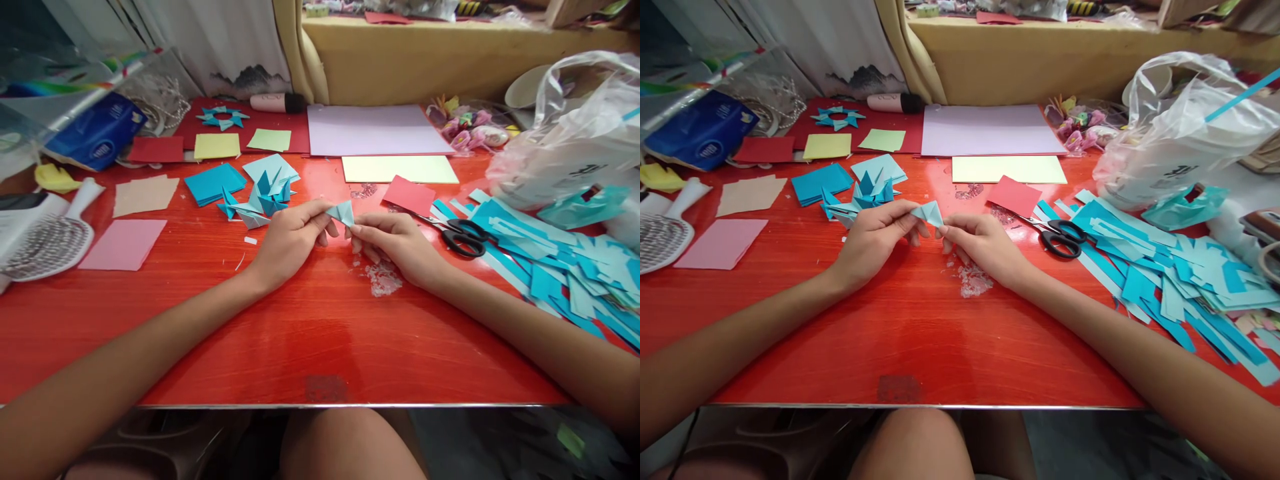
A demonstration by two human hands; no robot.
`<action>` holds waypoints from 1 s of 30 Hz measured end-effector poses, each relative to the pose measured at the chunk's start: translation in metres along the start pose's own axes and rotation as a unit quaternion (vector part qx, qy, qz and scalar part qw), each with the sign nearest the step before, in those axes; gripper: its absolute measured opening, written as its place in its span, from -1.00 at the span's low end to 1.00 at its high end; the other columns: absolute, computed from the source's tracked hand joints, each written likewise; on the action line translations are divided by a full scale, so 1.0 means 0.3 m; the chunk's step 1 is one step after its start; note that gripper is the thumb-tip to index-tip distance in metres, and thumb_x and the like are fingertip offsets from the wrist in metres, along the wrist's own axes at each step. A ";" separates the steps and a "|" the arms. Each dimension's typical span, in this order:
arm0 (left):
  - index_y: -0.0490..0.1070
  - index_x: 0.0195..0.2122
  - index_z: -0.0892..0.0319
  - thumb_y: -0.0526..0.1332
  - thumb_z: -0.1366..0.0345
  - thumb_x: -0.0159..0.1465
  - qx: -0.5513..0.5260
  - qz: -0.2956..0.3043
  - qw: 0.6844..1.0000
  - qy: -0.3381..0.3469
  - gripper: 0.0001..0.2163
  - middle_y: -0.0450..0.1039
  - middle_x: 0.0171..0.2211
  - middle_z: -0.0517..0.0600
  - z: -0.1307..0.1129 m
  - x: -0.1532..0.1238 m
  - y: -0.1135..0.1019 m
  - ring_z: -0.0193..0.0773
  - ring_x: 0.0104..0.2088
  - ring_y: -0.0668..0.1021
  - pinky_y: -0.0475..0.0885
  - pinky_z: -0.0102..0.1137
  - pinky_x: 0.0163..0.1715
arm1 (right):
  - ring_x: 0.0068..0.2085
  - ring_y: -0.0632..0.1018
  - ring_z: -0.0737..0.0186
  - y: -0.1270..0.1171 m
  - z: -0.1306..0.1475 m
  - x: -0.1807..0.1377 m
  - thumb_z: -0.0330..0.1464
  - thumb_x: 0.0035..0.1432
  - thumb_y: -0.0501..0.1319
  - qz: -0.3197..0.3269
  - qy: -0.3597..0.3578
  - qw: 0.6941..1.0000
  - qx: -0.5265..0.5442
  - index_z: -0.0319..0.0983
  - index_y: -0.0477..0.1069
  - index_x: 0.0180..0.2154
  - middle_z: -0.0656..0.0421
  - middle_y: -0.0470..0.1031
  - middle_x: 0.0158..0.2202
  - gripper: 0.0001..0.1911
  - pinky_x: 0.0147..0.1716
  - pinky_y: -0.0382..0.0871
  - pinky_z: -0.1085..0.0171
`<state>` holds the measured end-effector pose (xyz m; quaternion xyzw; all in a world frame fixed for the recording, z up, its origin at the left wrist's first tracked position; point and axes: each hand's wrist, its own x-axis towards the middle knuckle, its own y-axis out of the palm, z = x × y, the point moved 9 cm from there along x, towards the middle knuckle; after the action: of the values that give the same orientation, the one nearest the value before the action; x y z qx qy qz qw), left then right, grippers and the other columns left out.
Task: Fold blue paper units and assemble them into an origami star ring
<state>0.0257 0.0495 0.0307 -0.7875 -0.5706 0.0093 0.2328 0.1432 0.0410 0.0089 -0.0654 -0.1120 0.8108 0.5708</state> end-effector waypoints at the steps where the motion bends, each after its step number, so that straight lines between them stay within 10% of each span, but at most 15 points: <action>1: 0.43 -0.36 0.21 0.02 0.36 0.27 -0.006 -0.005 1.000 0.006 -0.79 0.43 -0.45 -0.05 -0.001 0.002 -0.003 -0.39 -0.45 0.44 0.36 -0.47 -0.36 | -0.66 0.23 0.51 -0.001 0.000 0.000 -0.33 0.16 0.12 -0.002 0.001 1.000 0.009 -0.30 0.37 -0.47 0.27 0.29 -0.64 -0.79 -0.71 -0.02 0.43; 6: 0.40 -0.18 0.18 0.04 0.23 0.29 -0.045 -0.055 0.997 -0.027 -0.79 0.45 -0.42 -0.05 0.037 0.015 -0.029 -0.42 -0.51 0.46 0.37 -0.49 -0.46 | -0.69 0.19 0.52 -0.024 -0.002 -0.002 -0.30 0.16 0.12 -0.049 0.000 0.999 0.007 -0.29 0.35 -0.46 0.28 0.28 -0.63 -0.78 -0.72 -0.04 0.42; 11: 0.36 -0.47 0.23 -0.06 0.01 0.30 -0.026 -0.037 0.997 -0.056 -0.57 0.37 -0.55 -0.03 0.050 0.010 -0.018 -0.45 -0.61 0.38 0.28 -0.51 -0.58 | -0.68 0.16 0.51 -0.036 0.023 -0.009 -0.28 0.18 0.10 -0.074 -0.024 0.994 -0.074 -0.29 0.35 -0.49 0.32 0.15 -0.71 -0.73 -0.67 -0.01 0.41; 30: 0.19 -0.55 0.17 -0.02 0.17 0.33 0.111 -0.053 0.992 0.003 -0.68 0.28 -0.58 -0.09 -0.024 0.003 -0.026 -0.39 -0.52 0.35 0.21 -0.45 -0.48 | -0.56 0.21 0.43 -0.017 0.063 -0.022 -0.27 0.17 0.12 -0.069 -0.084 0.971 -0.215 -0.29 0.49 -0.45 0.27 0.20 -0.65 -0.72 -0.55 0.07 0.36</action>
<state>0.0211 0.0496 0.0402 -0.7252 -0.6064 0.0575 0.3209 0.1455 0.0345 0.0283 -0.1098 -0.3353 0.7292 0.5864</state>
